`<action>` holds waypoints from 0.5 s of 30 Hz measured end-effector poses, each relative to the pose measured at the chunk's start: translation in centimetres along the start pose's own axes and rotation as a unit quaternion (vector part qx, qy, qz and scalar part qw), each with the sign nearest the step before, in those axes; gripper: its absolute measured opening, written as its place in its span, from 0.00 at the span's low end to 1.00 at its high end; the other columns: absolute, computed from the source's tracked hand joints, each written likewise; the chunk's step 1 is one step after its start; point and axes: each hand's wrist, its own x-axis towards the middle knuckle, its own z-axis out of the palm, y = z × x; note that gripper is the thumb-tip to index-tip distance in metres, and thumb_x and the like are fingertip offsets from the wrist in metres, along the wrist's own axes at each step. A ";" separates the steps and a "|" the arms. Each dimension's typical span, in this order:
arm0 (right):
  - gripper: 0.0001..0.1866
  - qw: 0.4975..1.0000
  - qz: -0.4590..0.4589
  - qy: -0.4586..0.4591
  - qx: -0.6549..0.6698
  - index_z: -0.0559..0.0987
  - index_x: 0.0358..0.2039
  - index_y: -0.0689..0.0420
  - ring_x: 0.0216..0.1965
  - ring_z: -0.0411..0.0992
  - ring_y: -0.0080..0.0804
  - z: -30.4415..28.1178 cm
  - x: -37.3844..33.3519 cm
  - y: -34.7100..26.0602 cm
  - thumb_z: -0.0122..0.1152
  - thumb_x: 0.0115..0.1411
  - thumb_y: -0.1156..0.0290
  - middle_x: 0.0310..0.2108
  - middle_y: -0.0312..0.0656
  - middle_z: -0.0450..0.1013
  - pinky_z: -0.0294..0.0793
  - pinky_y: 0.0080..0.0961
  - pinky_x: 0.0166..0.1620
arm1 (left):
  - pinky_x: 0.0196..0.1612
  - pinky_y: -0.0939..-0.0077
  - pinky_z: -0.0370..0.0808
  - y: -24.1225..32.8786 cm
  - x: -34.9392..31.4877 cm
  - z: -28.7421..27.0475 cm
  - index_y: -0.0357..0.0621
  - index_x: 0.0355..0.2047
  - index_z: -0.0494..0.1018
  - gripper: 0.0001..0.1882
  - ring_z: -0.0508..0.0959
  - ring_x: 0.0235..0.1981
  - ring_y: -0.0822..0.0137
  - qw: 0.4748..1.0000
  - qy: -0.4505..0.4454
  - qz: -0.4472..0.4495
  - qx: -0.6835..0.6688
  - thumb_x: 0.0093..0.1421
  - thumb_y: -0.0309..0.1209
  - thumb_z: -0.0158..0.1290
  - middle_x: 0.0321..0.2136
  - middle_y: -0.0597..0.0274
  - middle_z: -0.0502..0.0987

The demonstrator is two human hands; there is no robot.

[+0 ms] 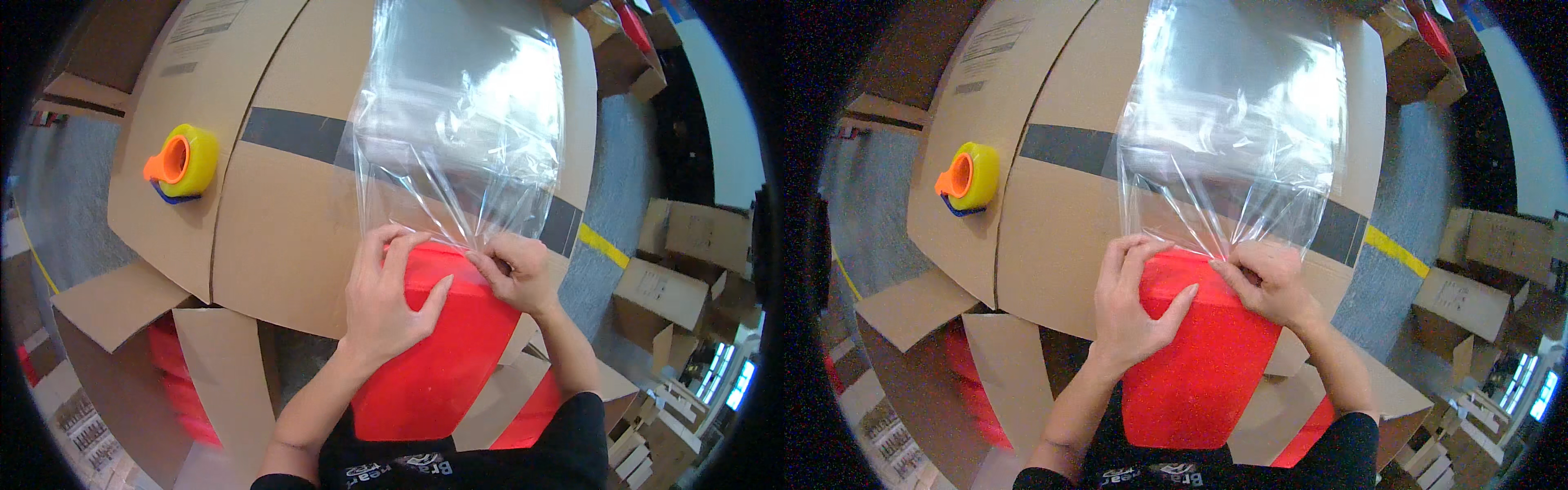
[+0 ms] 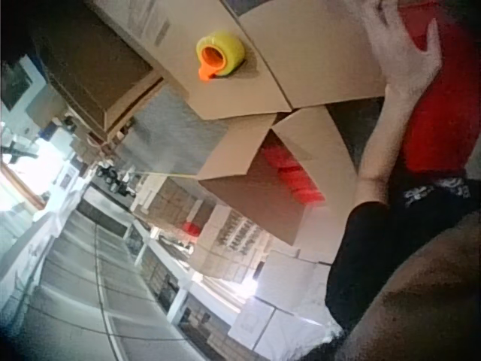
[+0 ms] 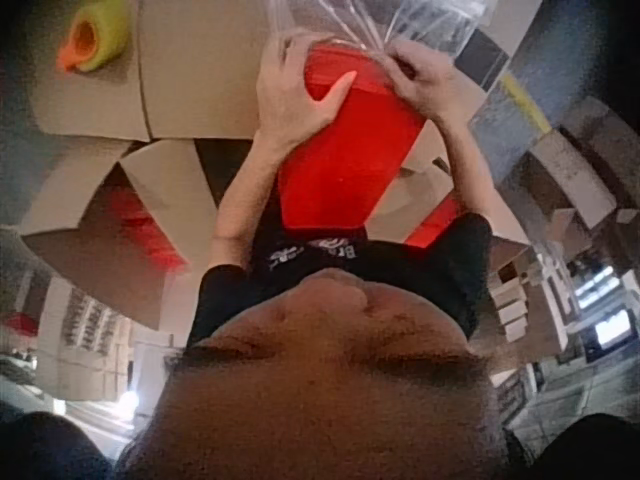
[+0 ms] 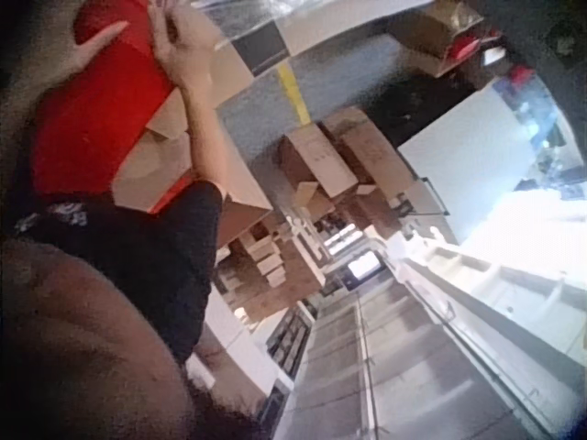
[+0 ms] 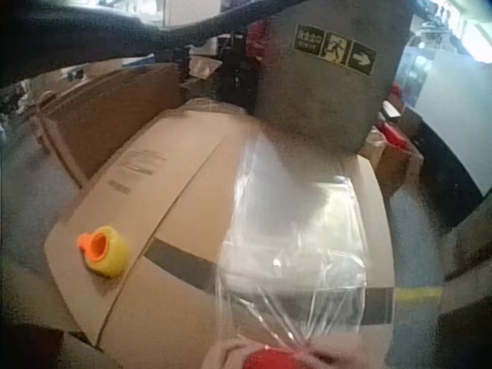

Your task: The person repeatedly picks red plastic containers from a cardboard box, wraps each one in a clear plastic bag, and places the wrapped container back into the box. The process is repeated for multiple containers throughout the clip.

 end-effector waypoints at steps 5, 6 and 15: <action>0.10 0.984 -0.143 0.080 -0.064 0.76 0.21 0.56 0.19 0.69 0.33 -0.2 -0.3 0.1 0.70 0.49 0.69 0.17 0.38 0.69 0.67 0.29 0.24 | 0.38 0.64 0.73 -0.2 2.2 1.3 0.43 0.35 0.71 0.17 0.76 0.39 0.54 0.984 -0.016 0.028 0.176 0.44 0.25 0.62 0.36 0.56 0.73; 0.10 0.977 -0.179 0.091 -0.071 0.76 0.21 0.55 0.19 0.69 0.32 -0.2 -0.4 0.1 0.70 0.48 0.67 0.17 0.37 0.68 0.67 0.28 0.24 | 0.37 0.65 0.73 -0.4 2.2 1.0 0.43 0.34 0.72 0.15 0.75 0.37 0.54 0.984 0.010 0.028 0.178 0.44 0.24 0.62 0.34 0.57 0.73; 0.13 0.948 -0.310 0.057 -0.044 0.77 0.25 0.55 0.19 0.68 0.26 0.3 -0.7 0.9 0.71 0.47 0.61 0.17 0.33 0.67 0.66 0.20 0.21 | 0.32 0.68 0.71 -0.2 -5.1 -2.1 0.44 0.25 0.75 0.11 0.75 0.26 0.61 0.952 0.073 0.206 0.214 0.43 0.22 0.66 0.24 0.63 0.75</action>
